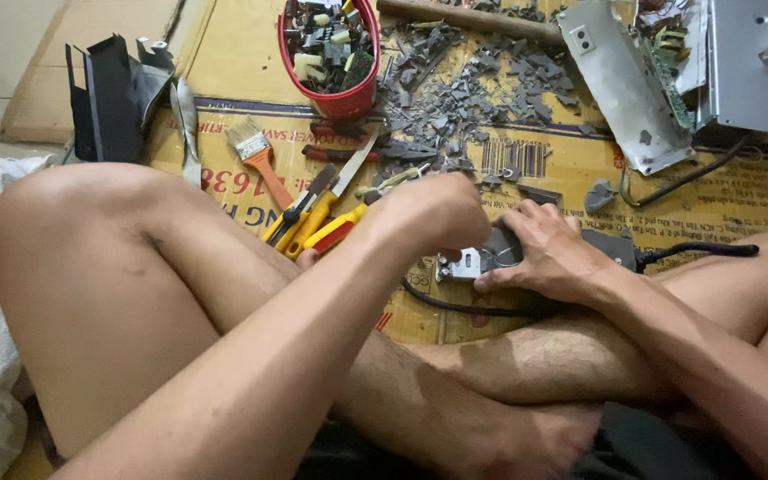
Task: The person sits on a cardboard sheet and uses a screwdriver to remove screws from a small electronic component. They then use pliers to pull apart the casing and separate the internal parts, placing the removed pieces into a red bucket.
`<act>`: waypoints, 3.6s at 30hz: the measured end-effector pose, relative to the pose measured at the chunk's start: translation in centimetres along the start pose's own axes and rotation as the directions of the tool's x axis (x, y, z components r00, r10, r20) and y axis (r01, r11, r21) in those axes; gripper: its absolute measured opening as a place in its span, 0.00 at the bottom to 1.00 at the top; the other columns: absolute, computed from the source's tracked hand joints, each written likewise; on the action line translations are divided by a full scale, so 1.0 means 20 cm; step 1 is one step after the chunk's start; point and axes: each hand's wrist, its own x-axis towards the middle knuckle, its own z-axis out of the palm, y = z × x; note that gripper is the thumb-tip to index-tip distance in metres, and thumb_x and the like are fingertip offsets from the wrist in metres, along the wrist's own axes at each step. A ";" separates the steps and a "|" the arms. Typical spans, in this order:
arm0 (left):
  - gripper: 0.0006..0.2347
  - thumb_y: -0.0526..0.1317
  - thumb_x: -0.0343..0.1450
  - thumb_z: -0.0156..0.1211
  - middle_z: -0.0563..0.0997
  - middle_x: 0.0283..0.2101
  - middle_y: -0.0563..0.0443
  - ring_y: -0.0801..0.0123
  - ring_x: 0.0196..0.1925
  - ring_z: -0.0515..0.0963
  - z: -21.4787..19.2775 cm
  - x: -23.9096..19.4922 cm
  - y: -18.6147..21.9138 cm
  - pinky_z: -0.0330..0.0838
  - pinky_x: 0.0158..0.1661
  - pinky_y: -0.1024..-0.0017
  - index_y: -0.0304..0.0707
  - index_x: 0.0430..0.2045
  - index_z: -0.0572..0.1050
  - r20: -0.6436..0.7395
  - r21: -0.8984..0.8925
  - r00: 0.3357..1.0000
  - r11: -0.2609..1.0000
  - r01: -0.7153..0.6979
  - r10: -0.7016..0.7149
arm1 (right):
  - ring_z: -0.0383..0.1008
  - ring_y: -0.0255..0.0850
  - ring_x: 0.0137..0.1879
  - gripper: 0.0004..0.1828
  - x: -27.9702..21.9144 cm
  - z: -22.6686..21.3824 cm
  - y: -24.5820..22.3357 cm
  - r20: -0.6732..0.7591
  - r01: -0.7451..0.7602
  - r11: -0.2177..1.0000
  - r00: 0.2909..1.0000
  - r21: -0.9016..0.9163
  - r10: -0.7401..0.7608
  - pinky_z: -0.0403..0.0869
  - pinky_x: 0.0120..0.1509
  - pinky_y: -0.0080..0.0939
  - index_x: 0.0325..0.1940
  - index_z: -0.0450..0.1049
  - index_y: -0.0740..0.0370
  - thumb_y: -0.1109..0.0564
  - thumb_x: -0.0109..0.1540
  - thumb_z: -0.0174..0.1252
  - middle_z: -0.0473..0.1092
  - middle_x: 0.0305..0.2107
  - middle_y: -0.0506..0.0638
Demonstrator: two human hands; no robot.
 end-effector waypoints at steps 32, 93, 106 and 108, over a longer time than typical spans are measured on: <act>0.09 0.36 0.67 0.60 0.81 0.26 0.48 0.51 0.25 0.85 0.74 -0.16 -0.07 0.81 0.22 0.52 0.45 0.39 0.79 -0.760 0.214 0.639 0.974 0.076 0.117 | 0.64 0.49 0.63 0.44 0.09 0.11 0.13 -0.050 0.034 0.998 0.998 -0.053 -0.037 0.65 0.60 0.58 0.61 0.68 0.45 0.24 0.49 0.68 0.66 0.55 0.51; 0.11 0.35 0.71 0.51 0.83 0.26 0.46 0.46 0.37 0.85 0.43 0.08 0.05 0.78 0.25 0.41 0.33 0.29 0.83 -0.327 0.198 0.943 0.971 0.135 -0.065 | 0.67 0.51 0.64 0.43 0.10 0.12 0.22 -0.023 -0.095 0.993 0.995 -0.067 0.093 0.64 0.57 0.60 0.60 0.70 0.39 0.24 0.46 0.69 0.66 0.59 0.48; 0.10 0.32 0.69 0.52 0.83 0.34 0.39 0.40 0.37 0.85 0.62 -0.14 -0.07 0.81 0.33 0.41 0.40 0.41 0.79 -0.578 -0.007 0.813 0.997 0.082 -0.071 | 0.66 0.55 0.65 0.44 -0.06 -0.09 0.00 0.039 -0.097 0.987 0.995 0.125 0.093 0.59 0.64 0.65 0.62 0.71 0.52 0.28 0.49 0.70 0.68 0.60 0.59; 0.10 0.33 0.70 0.52 0.83 0.32 0.39 0.42 0.35 0.85 0.62 -0.14 -0.05 0.82 0.31 0.45 0.44 0.40 0.79 -0.565 -0.026 0.816 0.992 0.125 -0.118 | 0.69 0.52 0.62 0.40 -0.05 -0.07 0.02 -0.006 -0.114 0.985 0.993 0.131 0.115 0.59 0.62 0.61 0.59 0.74 0.48 0.22 0.53 0.61 0.70 0.57 0.55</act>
